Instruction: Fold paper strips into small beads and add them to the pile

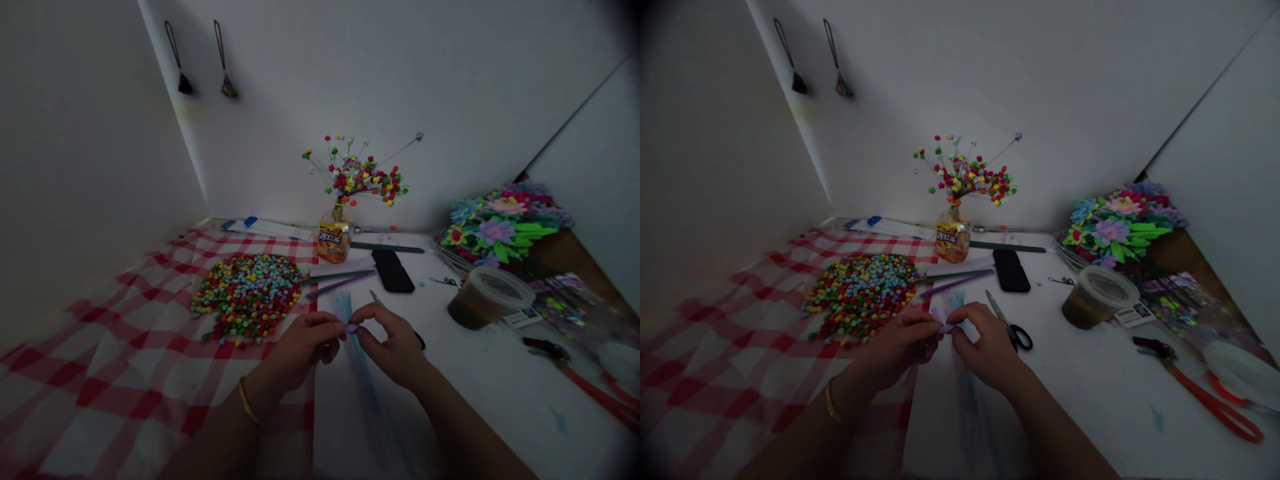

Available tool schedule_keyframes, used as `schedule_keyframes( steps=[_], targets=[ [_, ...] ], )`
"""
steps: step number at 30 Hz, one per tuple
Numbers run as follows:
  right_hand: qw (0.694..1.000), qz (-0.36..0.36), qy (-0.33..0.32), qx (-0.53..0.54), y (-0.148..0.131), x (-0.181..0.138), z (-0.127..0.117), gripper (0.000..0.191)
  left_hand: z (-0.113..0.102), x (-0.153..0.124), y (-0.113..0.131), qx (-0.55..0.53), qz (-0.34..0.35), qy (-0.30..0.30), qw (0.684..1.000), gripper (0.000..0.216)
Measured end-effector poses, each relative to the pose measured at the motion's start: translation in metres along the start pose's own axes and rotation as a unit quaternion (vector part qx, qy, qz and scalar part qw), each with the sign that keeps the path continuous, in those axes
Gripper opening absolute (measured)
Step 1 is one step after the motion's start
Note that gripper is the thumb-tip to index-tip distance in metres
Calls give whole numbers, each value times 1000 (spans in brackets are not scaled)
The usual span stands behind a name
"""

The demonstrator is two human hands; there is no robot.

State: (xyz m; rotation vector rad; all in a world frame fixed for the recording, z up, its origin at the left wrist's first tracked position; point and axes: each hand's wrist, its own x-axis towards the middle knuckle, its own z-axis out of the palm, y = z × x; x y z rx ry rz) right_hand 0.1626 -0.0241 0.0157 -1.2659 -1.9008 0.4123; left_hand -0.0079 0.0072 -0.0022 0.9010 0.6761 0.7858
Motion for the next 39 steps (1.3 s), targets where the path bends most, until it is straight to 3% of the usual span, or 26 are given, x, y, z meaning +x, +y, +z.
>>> schedule_keyframes(
  steps=[8,12,16,19,22,28,35,39],
  targets=[
    [990,-144,-6,-6,1,-6,3,45,0,-3,3,-19,-33,-73,997,9],
    [983,-185,-20,0,1,-5,2,37,-3,-3,1,-23,-41,-93,995,9],
    [988,-156,19,-10,2,-3,4,24,-3,-2,0,-20,-28,-75,997,12],
    [991,-121,43,-26,3,-2,7,21,-1,0,-1,-6,18,-46,999,17],
    [994,-95,42,-41,3,-1,9,22,1,2,-2,20,62,-19,998,27],
    [998,-51,28,-40,-3,-2,7,15,2,2,0,82,85,11,993,17],
    [998,36,35,22,2,0,6,15,-3,3,-1,-8,89,-19,996,10],
    [993,13,77,84,3,0,4,4,-5,3,0,-58,71,-53,994,8]
  ],
)
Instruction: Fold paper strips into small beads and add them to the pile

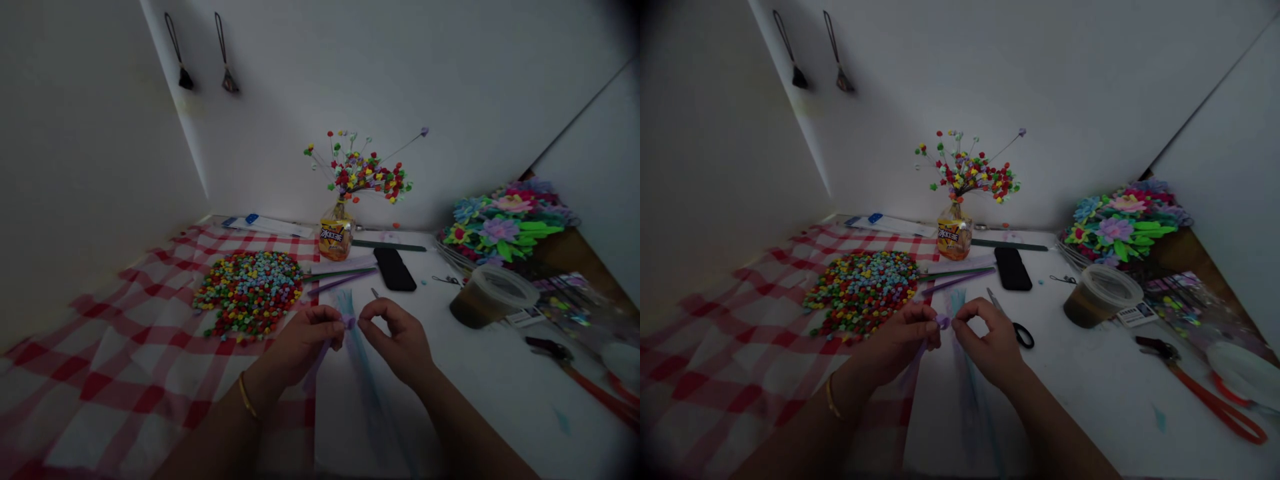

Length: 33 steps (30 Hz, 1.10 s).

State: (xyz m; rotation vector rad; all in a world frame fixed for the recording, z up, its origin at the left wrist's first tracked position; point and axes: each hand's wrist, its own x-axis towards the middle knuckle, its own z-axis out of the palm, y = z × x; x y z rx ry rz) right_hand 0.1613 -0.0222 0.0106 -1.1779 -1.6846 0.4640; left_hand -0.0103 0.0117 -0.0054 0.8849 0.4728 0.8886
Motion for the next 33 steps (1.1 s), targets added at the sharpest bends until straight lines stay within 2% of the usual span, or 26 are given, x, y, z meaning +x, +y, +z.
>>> schedule_keyframes(
  steps=[4,12,26,30,33],
  targets=[
    [997,-75,-13,-10,-3,-1,-2,5,0,-1,0,-1,-11,-8,1000,6],
    [996,-75,-34,-42,-4,-1,0,13,0,-3,-1,2,-28,0,1000,9],
    [992,14,-125,24,-9,-1,-3,9,2,-4,3,34,-56,-10,998,7],
    [985,83,-133,79,-7,0,-2,13,2,-4,2,37,-49,-7,998,7],
    [967,146,-133,158,-5,0,-1,15,2,-4,2,41,-43,-3,998,6]
  ],
)
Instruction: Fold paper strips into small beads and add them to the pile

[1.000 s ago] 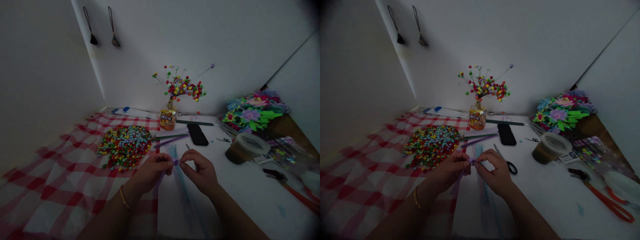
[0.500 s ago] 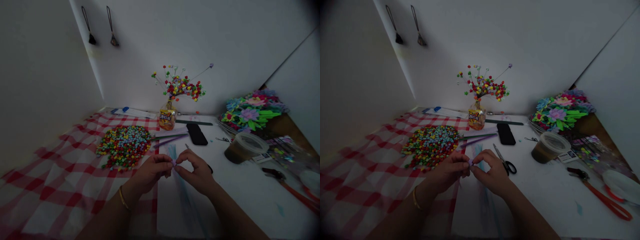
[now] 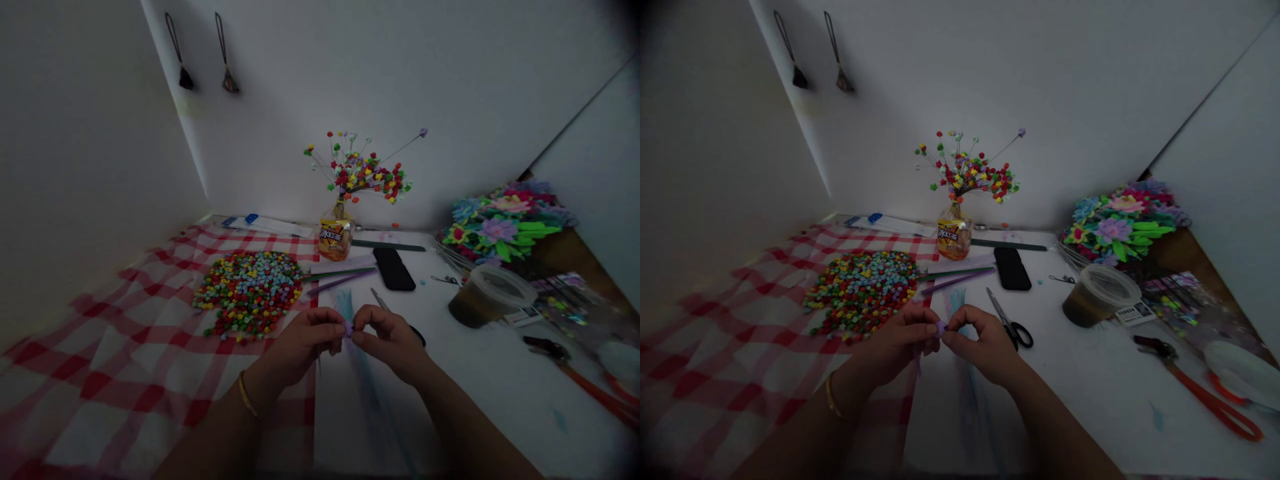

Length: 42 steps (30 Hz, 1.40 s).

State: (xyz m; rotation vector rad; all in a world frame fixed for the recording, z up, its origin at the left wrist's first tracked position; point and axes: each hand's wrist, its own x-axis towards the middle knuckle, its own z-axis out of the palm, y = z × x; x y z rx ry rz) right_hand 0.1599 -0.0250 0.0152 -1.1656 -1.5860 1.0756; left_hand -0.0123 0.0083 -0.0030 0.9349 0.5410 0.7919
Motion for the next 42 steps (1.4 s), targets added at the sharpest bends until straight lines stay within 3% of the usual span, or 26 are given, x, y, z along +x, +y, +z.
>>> schedule_keyframes(
  steps=[5,10,16,23,28,35,39,42],
  targets=[
    [989,64,-29,132,2,1,0,20,0,0,1,10,5,0,1000,6],
    [988,84,-19,131,1,1,1,21,1,-1,2,16,6,10,1000,8],
    [989,76,52,113,4,4,1,19,2,0,-1,22,17,17,999,11],
    [979,47,153,129,6,7,-3,19,3,1,1,29,37,74,996,12],
    [974,37,167,150,5,7,-3,17,4,1,3,48,59,92,993,7],
    [979,17,185,81,8,5,-3,16,4,-1,0,141,-21,26,990,9],
    [982,-9,184,-37,6,2,-1,13,8,-1,0,74,22,70,995,23],
    [968,-40,197,-150,1,-1,3,9,10,-1,1,69,55,92,992,18]
  ],
)
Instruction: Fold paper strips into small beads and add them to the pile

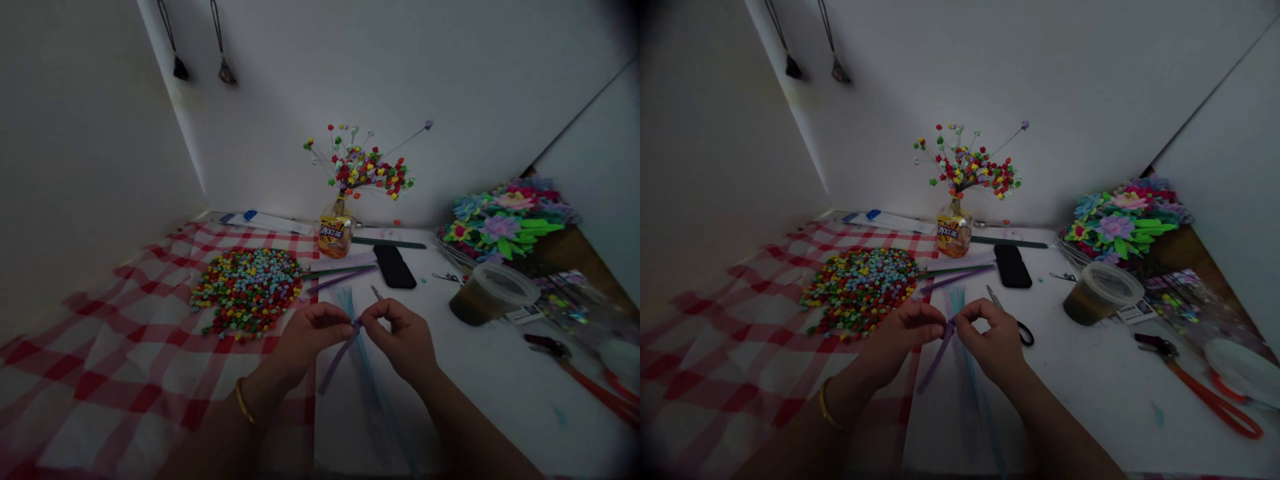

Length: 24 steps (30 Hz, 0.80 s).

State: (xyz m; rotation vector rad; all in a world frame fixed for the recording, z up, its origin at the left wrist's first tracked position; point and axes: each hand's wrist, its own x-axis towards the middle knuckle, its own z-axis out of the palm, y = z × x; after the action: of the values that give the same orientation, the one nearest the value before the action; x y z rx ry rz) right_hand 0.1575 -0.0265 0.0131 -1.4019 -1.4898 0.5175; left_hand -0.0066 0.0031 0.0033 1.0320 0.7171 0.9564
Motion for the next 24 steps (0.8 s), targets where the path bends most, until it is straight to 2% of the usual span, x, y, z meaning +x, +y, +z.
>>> schedule_keyframes(
  steps=[3,8,12,16,20,24],
  targets=[
    [999,-35,-1,-41,-5,-3,1,6,0,0,0,10,-13,-7,1000,16],
    [998,-45,-26,-40,-8,-4,1,6,1,-1,-2,18,-18,-1,1000,12],
    [998,-8,-54,40,-1,-4,1,9,0,-2,-2,9,-17,-4,1000,10],
    [987,31,-98,122,3,-2,2,14,-3,1,-3,-35,5,28,999,10],
    [986,24,-145,76,-1,-1,5,13,-4,3,-3,-80,6,53,995,10],
    [991,-12,-125,39,-4,-2,7,11,-2,2,-5,-89,-3,36,995,9]
  ],
)
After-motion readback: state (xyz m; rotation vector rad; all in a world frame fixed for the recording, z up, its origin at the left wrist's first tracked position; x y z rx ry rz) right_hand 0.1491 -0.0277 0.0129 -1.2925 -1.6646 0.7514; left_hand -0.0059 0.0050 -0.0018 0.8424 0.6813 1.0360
